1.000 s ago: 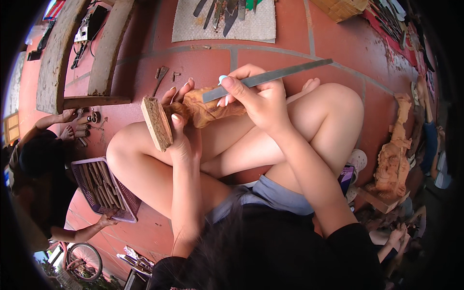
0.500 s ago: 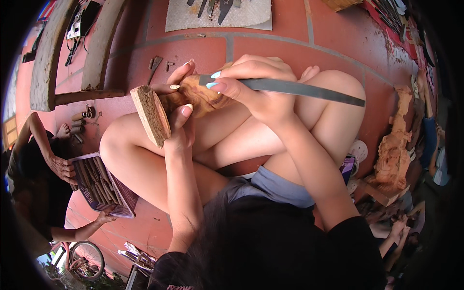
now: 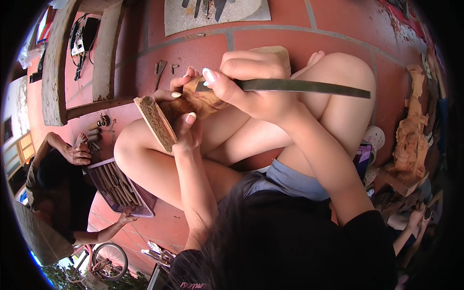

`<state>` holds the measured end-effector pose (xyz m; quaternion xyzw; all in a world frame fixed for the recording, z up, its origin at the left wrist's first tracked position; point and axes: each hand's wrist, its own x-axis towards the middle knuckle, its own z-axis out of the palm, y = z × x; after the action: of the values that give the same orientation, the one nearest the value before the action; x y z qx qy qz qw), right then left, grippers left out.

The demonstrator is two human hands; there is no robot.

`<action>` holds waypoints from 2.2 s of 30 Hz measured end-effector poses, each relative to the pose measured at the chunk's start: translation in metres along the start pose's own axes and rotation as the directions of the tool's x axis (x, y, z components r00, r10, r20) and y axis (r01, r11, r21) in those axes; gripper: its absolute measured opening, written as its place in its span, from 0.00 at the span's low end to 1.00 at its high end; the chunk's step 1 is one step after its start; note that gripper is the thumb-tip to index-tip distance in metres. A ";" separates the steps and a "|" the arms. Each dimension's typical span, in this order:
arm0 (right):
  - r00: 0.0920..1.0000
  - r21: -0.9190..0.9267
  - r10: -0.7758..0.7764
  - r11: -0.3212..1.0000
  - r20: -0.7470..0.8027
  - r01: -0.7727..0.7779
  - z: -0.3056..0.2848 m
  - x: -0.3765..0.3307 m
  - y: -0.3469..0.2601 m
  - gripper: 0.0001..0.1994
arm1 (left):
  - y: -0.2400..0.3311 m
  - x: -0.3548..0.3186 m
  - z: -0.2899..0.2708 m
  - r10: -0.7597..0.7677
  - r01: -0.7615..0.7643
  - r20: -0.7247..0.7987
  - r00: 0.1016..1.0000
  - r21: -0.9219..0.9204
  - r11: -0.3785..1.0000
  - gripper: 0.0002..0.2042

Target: The person sits on the floor and carves a wooden figurine using a metal file. They hold the wood in their left hand and file the surface with their right hand, rotating the piece to work on different sides.

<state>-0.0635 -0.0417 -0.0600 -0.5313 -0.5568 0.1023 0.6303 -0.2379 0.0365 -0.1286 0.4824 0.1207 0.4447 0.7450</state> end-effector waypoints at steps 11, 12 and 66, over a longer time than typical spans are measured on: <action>0.991 0.079 0.132 0.988 -0.020 -0.130 -0.006 -0.008 0.012 0.15 | -0.002 0.001 0.005 -0.014 0.011 -0.035 0.999 -0.099 0.995 0.22; 0.989 0.099 0.148 0.984 -0.019 -0.145 -0.007 -0.007 0.014 0.15 | -0.003 0.001 0.005 -0.026 0.022 -0.035 0.999 -0.114 0.993 0.22; 0.823 0.531 0.532 0.648 0.198 -0.546 -0.008 -0.012 0.030 0.19 | -0.010 0.001 -0.007 -0.047 0.036 -0.063 0.997 -0.168 0.985 0.20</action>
<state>-0.0473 -0.0427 -0.0896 -0.4596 -0.3246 0.4514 0.6925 -0.2367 0.0400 -0.1403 0.4007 0.1178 0.4535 0.7873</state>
